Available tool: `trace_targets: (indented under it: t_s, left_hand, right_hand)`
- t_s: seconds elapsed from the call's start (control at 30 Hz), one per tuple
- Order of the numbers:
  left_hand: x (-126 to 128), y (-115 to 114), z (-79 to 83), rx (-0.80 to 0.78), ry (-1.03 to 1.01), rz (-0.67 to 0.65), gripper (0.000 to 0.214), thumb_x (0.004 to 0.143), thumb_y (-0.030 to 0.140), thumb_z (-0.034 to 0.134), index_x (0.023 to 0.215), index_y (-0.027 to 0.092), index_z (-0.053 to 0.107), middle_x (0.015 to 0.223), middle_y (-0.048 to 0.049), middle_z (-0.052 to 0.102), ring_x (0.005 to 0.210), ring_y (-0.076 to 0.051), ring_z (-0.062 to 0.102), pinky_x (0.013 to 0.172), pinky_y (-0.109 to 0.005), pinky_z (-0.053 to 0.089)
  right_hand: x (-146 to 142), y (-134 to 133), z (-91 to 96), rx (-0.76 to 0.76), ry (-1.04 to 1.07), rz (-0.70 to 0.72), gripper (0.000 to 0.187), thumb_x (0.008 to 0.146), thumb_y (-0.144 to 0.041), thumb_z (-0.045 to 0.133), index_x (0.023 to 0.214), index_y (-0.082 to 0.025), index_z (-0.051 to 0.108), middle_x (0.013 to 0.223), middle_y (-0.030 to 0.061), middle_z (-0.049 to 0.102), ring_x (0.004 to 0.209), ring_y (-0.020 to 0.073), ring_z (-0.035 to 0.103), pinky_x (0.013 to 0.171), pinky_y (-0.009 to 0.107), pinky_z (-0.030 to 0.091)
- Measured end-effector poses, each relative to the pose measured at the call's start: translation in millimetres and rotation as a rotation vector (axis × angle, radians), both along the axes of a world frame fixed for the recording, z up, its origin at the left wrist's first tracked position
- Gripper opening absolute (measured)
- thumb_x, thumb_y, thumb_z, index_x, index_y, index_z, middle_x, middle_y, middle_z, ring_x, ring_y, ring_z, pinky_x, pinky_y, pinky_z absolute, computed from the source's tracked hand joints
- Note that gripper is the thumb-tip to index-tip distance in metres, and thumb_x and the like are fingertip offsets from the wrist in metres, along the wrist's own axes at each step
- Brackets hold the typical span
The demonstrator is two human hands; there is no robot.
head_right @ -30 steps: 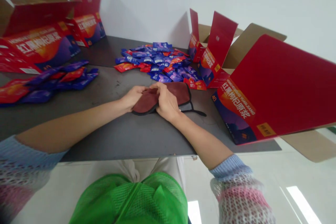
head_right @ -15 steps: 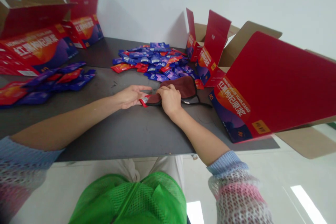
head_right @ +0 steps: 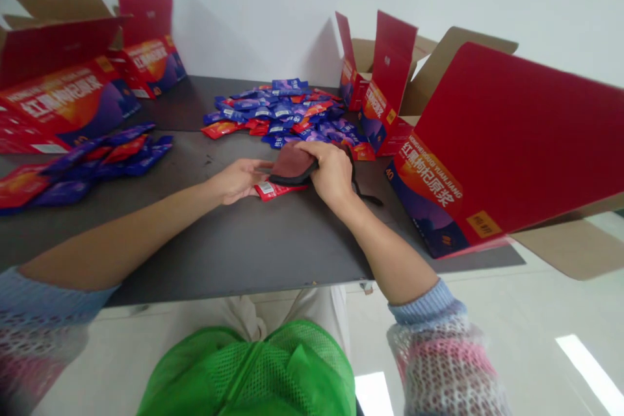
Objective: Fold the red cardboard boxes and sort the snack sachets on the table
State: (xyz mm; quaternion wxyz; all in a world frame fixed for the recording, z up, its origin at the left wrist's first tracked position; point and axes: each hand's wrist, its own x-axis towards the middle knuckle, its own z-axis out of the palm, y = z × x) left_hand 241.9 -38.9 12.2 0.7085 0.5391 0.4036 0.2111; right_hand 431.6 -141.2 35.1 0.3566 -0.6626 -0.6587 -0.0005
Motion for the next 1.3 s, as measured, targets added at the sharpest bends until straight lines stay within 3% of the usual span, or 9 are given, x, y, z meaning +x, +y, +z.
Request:
trace_targets:
  t_s: [0.1,0.27,0.4,0.57,0.77,1.0,1.1,1.2,1.3]
  left_hand:
    - [0,0,-7.3,0.054,-0.042,-0.037,0.038,0.081,0.002,0.063,0.118,0.012,0.066,0.079,-0.0062,0.074,0.066,-0.016,0.069,0.066,-0.029,0.058]
    - [0,0,-15.2,0.173,-0.148,-0.105,0.034,0.069,0.008,0.077,0.103,0.011,0.072,0.082,-0.0057,0.076,0.073,-0.018,0.071,0.068,-0.027,0.057]
    - [0,0,-13.2,0.160,-0.099,-0.103,0.039,0.078,0.006,0.066,0.117,0.011,0.068,0.083,-0.0060,0.076,0.070,-0.016,0.070,0.065,-0.025,0.056]
    - [1,-2,-13.6,0.168,-0.010,-0.051,0.051,0.082,0.003,0.057,0.132,0.009,0.059,0.081,-0.0062,0.075,0.065,-0.014,0.067,0.066,-0.027,0.056]
    - [4,-5,-28.7,0.533,-0.026,-0.009,0.043,0.078,0.001,0.055,0.115,0.013,0.073,0.098,-0.0073,0.077,0.083,-0.015,0.068,0.080,-0.025,0.053]
    - [4,-7,-12.3,0.230,0.017,-0.048,0.066,0.081,0.000,0.054,0.145,0.016,0.049,0.084,-0.0038,0.075,0.059,-0.010,0.064,0.062,-0.022,0.052]
    - [4,-8,-5.0,0.148,0.037,-0.024,0.068,0.083,-0.001,0.055,0.148,0.014,0.044,0.083,-0.0042,0.074,0.060,-0.011,0.065,0.061,-0.023,0.053]
    - [3,-8,-6.5,0.161,-0.001,-0.009,0.080,0.084,0.000,0.056,0.157,0.018,0.027,0.076,-0.0005,0.072,0.055,-0.010,0.062,0.059,-0.021,0.050]
    - [1,-8,-13.0,0.243,-0.080,-0.025,0.093,0.083,0.003,0.058,0.161,0.026,0.011,0.067,0.0046,0.070,0.047,-0.008,0.054,0.056,-0.019,0.046]
  right_hand:
    - [-10,0,-3.0,0.094,0.001,0.183,0.046,0.085,-0.008,0.046,0.115,-0.027,0.074,0.119,-0.0009,0.072,0.114,0.0187,0.063,0.099,0.033,0.046]
    - [-30,-2,-7.6,-0.120,-0.219,0.343,0.061,0.077,0.001,0.047,0.123,-0.031,0.070,0.118,0.0001,0.071,0.110,0.0188,0.060,0.088,0.030,0.046]
    - [-27,0,1.6,-0.229,-0.323,0.260,0.062,0.078,0.000,0.048,0.124,-0.035,0.069,0.118,0.0000,0.068,0.108,0.0208,0.057,0.076,0.029,0.043]
    - [-14,-5,14.8,-0.378,-0.470,0.137,0.048,0.093,-0.011,0.042,0.126,-0.037,0.067,0.123,0.0025,0.066,0.109,0.0249,0.056,0.067,0.030,0.041]
    - [-20,-7,14.7,-0.411,-0.558,0.085,0.044,0.099,-0.019,0.038,0.131,-0.034,0.064,0.128,0.0069,0.066,0.108,0.0261,0.056,0.068,0.031,0.044]
    - [3,3,17.6,-0.544,-0.454,-0.118,0.040,0.092,-0.016,0.050,0.116,-0.038,0.074,0.123,0.0053,0.071,0.114,0.0277,0.062,0.085,0.036,0.049]
    - [17,2,9.8,-0.417,-0.383,-0.119,0.048,0.087,-0.009,0.049,0.119,-0.036,0.073,0.125,0.0018,0.071,0.119,0.0253,0.062,0.091,0.035,0.049]
    - [19,3,0.4,-0.244,-0.265,-0.113,0.049,0.083,-0.009,0.055,0.122,-0.034,0.071,0.122,-0.0014,0.071,0.115,0.0214,0.064,0.093,0.032,0.048]
    - [9,4,-6.4,-0.201,-0.256,0.031,0.044,0.084,-0.014,0.060,0.121,-0.034,0.071,0.117,-0.0017,0.071,0.110,0.0190,0.063,0.088,0.029,0.048]
